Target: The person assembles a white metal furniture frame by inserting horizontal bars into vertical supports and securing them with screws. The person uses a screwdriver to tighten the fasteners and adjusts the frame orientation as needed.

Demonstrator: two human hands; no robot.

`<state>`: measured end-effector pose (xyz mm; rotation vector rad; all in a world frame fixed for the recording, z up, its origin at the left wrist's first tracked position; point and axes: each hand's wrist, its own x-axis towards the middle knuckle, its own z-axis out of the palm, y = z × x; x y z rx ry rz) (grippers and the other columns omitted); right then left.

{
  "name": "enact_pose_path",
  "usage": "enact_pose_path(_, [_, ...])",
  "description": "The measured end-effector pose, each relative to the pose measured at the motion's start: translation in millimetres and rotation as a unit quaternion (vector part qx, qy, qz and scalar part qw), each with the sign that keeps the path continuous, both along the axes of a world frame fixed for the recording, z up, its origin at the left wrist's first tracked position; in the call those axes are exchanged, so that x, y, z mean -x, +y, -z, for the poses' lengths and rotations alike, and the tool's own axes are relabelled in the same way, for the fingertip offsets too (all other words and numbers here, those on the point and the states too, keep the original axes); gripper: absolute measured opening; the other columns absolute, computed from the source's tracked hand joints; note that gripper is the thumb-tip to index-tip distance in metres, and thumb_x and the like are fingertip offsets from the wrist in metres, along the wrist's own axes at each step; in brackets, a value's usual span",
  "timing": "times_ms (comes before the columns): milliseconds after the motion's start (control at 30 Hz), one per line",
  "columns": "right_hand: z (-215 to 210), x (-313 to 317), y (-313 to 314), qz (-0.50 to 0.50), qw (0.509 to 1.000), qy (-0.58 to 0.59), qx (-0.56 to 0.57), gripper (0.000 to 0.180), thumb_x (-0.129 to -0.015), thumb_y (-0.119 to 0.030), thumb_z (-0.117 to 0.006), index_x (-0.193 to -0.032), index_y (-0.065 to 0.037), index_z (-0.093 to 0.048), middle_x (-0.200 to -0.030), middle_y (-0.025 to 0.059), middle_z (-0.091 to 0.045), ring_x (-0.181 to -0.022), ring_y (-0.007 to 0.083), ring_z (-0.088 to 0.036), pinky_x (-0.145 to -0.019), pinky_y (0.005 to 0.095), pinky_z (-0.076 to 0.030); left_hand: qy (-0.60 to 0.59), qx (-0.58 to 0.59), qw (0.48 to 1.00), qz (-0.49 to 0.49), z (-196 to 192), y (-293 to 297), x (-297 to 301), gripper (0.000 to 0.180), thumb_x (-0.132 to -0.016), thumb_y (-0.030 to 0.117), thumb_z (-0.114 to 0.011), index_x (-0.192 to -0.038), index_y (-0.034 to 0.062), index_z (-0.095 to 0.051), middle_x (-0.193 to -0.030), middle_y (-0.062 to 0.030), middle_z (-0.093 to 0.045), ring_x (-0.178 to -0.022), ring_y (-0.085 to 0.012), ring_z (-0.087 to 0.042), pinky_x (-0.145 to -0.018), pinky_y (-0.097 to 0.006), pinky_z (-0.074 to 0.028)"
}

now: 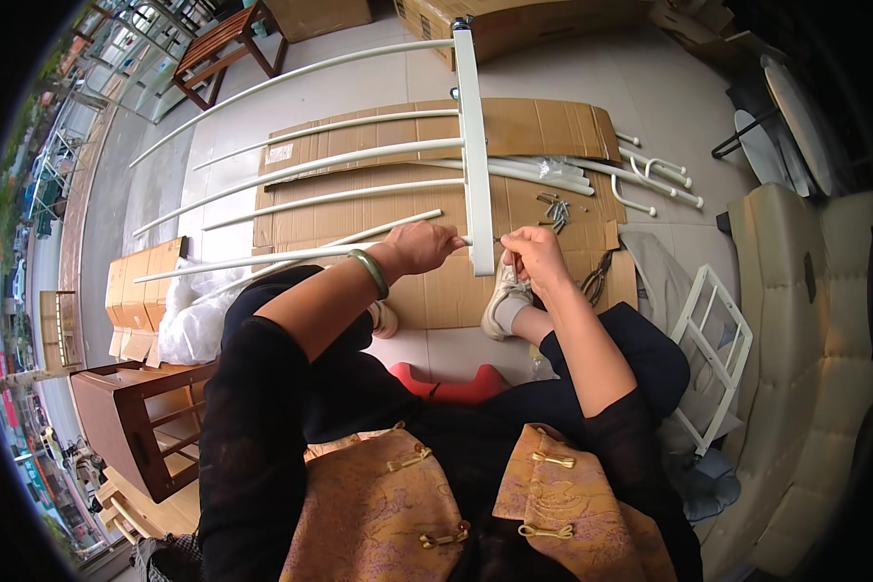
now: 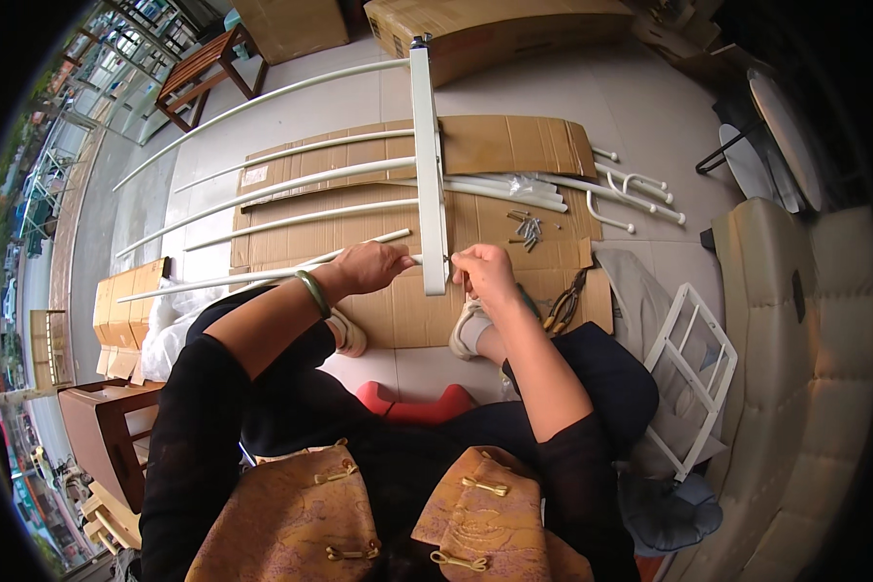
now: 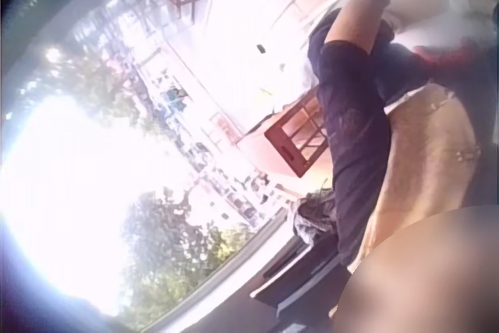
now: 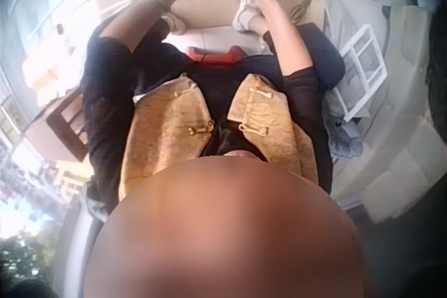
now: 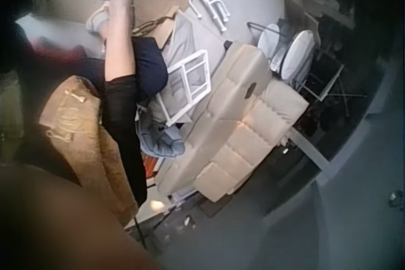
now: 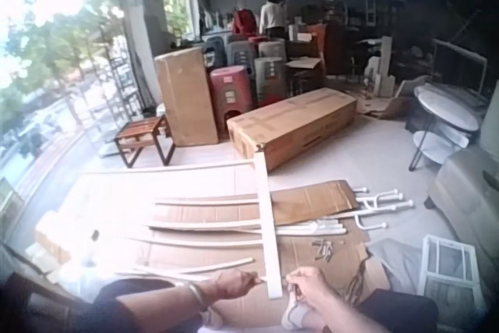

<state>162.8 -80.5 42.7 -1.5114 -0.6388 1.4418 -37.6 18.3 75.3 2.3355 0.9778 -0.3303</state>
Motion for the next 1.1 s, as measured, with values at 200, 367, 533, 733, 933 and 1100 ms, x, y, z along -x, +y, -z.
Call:
enact_pose_path(200, [-15.2, 3.3, 20.2, 0.077, 0.972, 0.134, 0.179, 0.012, -0.079, -0.012, -0.063, -0.074, -0.002, -0.058, -0.056, 0.0008, -0.051, -0.043, 0.008, -0.041, -0.035, 0.0215, -0.027, -0.018, -0.022, 1.0, -0.003, 0.6, -3.7, 3.4, 0.037, -0.097, 0.041, -0.039, -0.098, 0.0102, -0.06, -0.089, -0.0176, -0.066, -0.088, -0.0379, -0.062, -0.078, -0.047, -0.048])
enact_pose_path(367, [-17.1, 9.5, 14.2, 0.065, 0.984, 0.084, 0.145, 0.014, -0.085, -0.017, -0.061, -0.079, -0.005, -0.056, -0.061, 0.0019, -0.053, -0.045, 0.0089, -0.043, -0.037, 0.0227, -0.032, -0.036, -0.037, 0.999, -0.006, 3.0, -5.2, 4.4, 0.038, -0.097, 0.041, -0.039, -0.094, 0.0092, -0.059, -0.088, -0.0178, -0.066, -0.086, -0.0385, -0.062, -0.077, -0.048, -0.048])
enact_pose_path(533, [-18.8, 7.7, -5.9, 0.014, 0.993, 0.119, 0.01, 0.017, -0.094, -0.014, -0.049, -0.102, 0.0, -0.055, -0.08, 0.0096, -0.062, -0.061, 0.0122, -0.055, -0.052, 0.0246, -0.046, -0.047, -0.039, 0.998, -0.007, 6.8, -4.5, 6.1, 0.038, -0.097, 0.042, -0.039, -0.095, 0.0094, -0.059, -0.088, -0.0175, -0.066, -0.086, -0.038, -0.062, -0.077, -0.048, -0.048])
enact_pose_path(733, [-10.2, 3.2, -21.4, -0.071, 0.957, -0.171, -0.222, 0.027, -0.09, -0.007, -0.056, -0.115, 0.001, -0.057, -0.089, 0.0087, -0.061, -0.076, 0.0168, -0.061, -0.068, 0.0269, -0.051, -0.056, -0.05, 0.997, 0.001, 8.6, -3.0, 7.9, 0.038, -0.097, 0.043, -0.04, -0.096, 0.0102, -0.06, -0.088, -0.0163, -0.066, -0.085, -0.0372, -0.063, -0.074, -0.047, -0.049])
enact_pose_path(933, [-3.5, 2.1, -8.3, -0.075, 0.889, -0.348, -0.289, 0.017, -0.087, -0.015, -0.065, -0.091, 0.001, -0.067, -0.079, 0.0054, -0.063, -0.065, 0.0135, -0.06, -0.059, 0.0242, -0.049, -0.062, -0.051, 0.997, 0.0, 12.4, -3.6, 8.4, 0.037, -0.096, 0.042, -0.041, -0.095, 0.0111, -0.061, -0.087, -0.0149, -0.067, -0.083, -0.0356, -0.063, -0.073, -0.046, -0.049])
enact_pose_path(1100, [-5.5, 6.0, 17.3, -0.021, 0.971, -0.223, -0.079, 0.044, -0.091, -0.038, -0.06, -0.075, 0.003, -0.065, -0.062, 0.0052, -0.062, -0.049, 0.0104, -0.055, -0.045, 0.0238, -0.044, -0.04, -0.056, 0.998, 0.0, 12.2, -5.0, 5.7, 0.036, -0.096, 0.042, -0.041, -0.095, 0.0116, -0.061, -0.087, -0.014, -0.067, -0.083, -0.0339, -0.064, -0.073, -0.045, -0.049])
